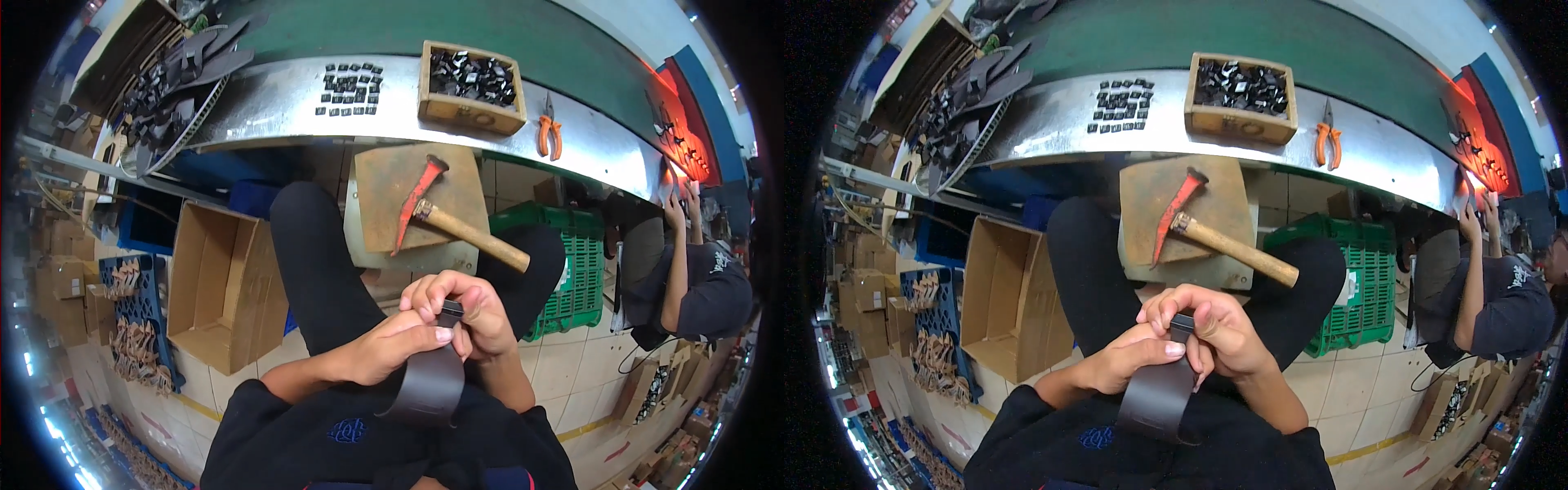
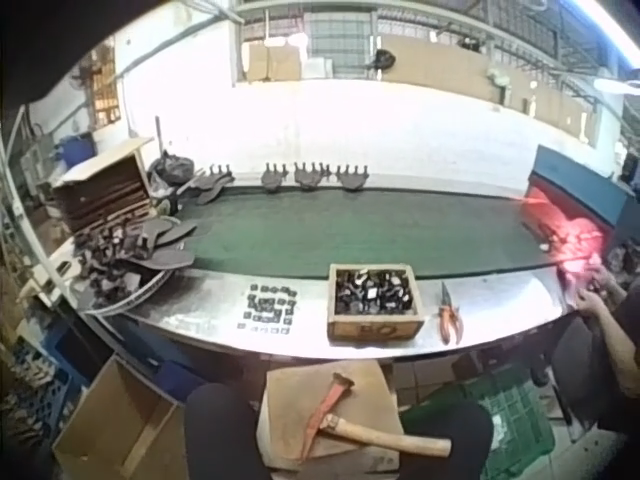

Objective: Manually assembling shoe components and securing them with a hammer on a workshop bench.

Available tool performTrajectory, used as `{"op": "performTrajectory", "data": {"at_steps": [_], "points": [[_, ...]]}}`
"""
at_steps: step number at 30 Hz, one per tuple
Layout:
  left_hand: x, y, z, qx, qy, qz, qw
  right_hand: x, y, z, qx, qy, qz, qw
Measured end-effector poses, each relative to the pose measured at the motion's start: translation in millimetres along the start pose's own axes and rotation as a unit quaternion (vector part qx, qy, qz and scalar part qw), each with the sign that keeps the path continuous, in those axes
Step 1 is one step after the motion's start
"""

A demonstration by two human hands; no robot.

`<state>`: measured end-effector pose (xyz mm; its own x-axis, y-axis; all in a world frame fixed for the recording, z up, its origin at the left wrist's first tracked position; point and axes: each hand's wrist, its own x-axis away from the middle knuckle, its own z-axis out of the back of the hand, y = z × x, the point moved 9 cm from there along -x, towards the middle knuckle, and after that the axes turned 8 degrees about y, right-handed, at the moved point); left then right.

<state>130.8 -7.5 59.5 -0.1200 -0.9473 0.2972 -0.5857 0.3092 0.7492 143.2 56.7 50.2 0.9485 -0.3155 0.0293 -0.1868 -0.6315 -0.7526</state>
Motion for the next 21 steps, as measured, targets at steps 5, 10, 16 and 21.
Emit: {"op": "performTrajectory", "data": {"at_steps": [5, 10, 16, 21], "points": [[-8.6, 7.4, 29.7, 0.015, 0.125, -0.058, 0.99, -4.3, -27.9, 26.3, 0.21, 0.084, 0.086, 0.97], [-0.1, 73.2, 77.4, -0.113, 0.25, -0.251, 0.928, 11.2, -44.0, 44.8, 0.452, 0.132, 0.131, 0.872], [23.8, 137.4, 106.0, -0.108, 0.273, -0.384, 0.875, -5.3, -56.3, 65.8, 0.821, 0.176, 0.108, 0.533], [10.5, 142.1, 83.7, -0.151, 0.188, -0.407, 0.881, 12.6, -66.8, 86.2, 0.748, 0.168, 0.182, 0.616]]}}
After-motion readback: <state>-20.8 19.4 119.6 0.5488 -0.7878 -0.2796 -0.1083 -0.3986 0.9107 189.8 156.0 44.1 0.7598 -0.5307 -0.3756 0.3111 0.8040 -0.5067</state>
